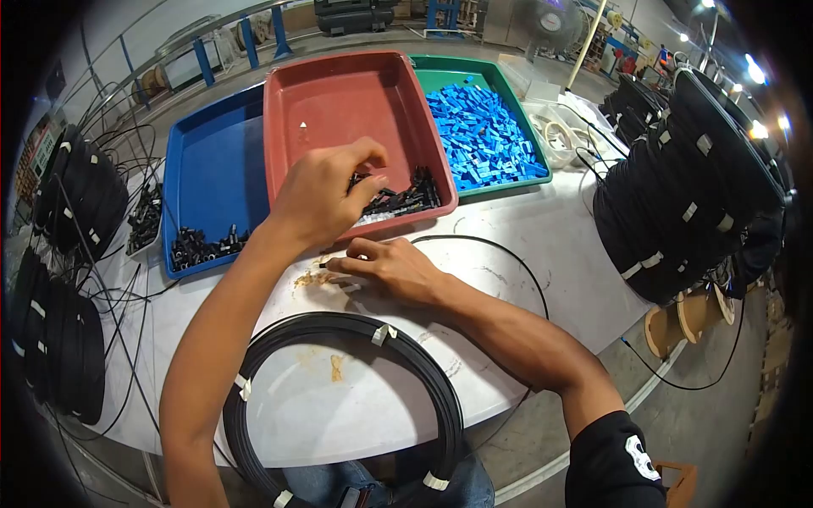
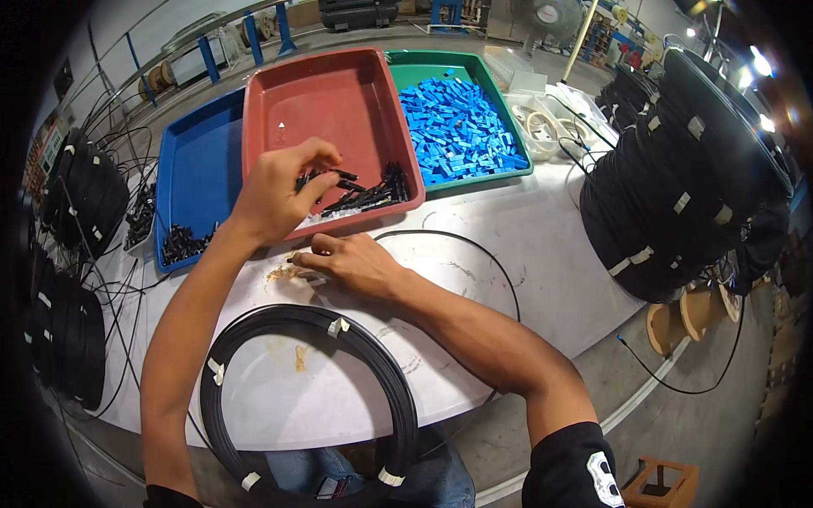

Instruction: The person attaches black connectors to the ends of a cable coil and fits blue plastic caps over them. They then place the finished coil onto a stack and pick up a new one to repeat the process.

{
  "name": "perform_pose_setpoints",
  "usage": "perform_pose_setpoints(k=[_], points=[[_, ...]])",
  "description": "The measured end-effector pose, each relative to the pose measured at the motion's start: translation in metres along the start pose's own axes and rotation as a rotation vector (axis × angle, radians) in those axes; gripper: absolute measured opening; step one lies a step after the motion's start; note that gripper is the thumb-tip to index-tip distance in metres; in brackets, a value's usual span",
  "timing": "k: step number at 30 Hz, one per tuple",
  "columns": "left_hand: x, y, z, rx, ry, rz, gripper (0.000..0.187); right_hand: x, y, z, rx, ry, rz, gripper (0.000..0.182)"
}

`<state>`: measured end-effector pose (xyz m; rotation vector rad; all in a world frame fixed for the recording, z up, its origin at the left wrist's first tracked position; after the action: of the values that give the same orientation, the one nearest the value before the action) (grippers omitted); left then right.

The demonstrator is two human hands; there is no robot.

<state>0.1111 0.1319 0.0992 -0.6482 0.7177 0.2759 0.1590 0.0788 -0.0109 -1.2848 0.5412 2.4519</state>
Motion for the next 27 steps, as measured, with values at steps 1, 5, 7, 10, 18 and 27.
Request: perform_pose_setpoints(k=[1,5,7,10,18,27], points=[[0.009,0.006,0.013,0.004,0.004,-0.004,0.018,0.001,-0.003,0.0,0.006,-0.002,-0.002,0.044],[0.059,0.006,0.07,0.308,0.046,0.278,0.018,-0.001,0.001,0.001,0.001,-0.043,-0.031,0.045],[0.081,0.011,0.1,0.374,0.034,0.335,0.018,0.005,-0.005,0.001,0.039,-0.022,0.036,0.045],[0.113,0.025,0.141,0.289,0.087,0.48,0.017,0.009,-0.008,0.001,0.032,-0.061,0.063,0.042],[0.14,0.049,0.172,-0.098,0.202,0.778,0.016,0.01,-0.01,-0.004,-0.029,-0.061,-0.006,0.024],[0.105,0.054,0.161,0.175,-0.229,0.236,0.01,0.004,-0.008,0.001,0.015,-0.063,0.073,0.037]])
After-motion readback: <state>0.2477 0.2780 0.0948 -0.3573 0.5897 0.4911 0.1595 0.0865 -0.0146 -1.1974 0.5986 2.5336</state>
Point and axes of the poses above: each hand's wrist, its own z-axis towards the middle knuckle, its own x-axis out of the palm, y = z × x, the point moved 9 cm from there along z, towards the middle knuckle, and after that the axes turned 4 degrees about -z, right-handed, at the moved point
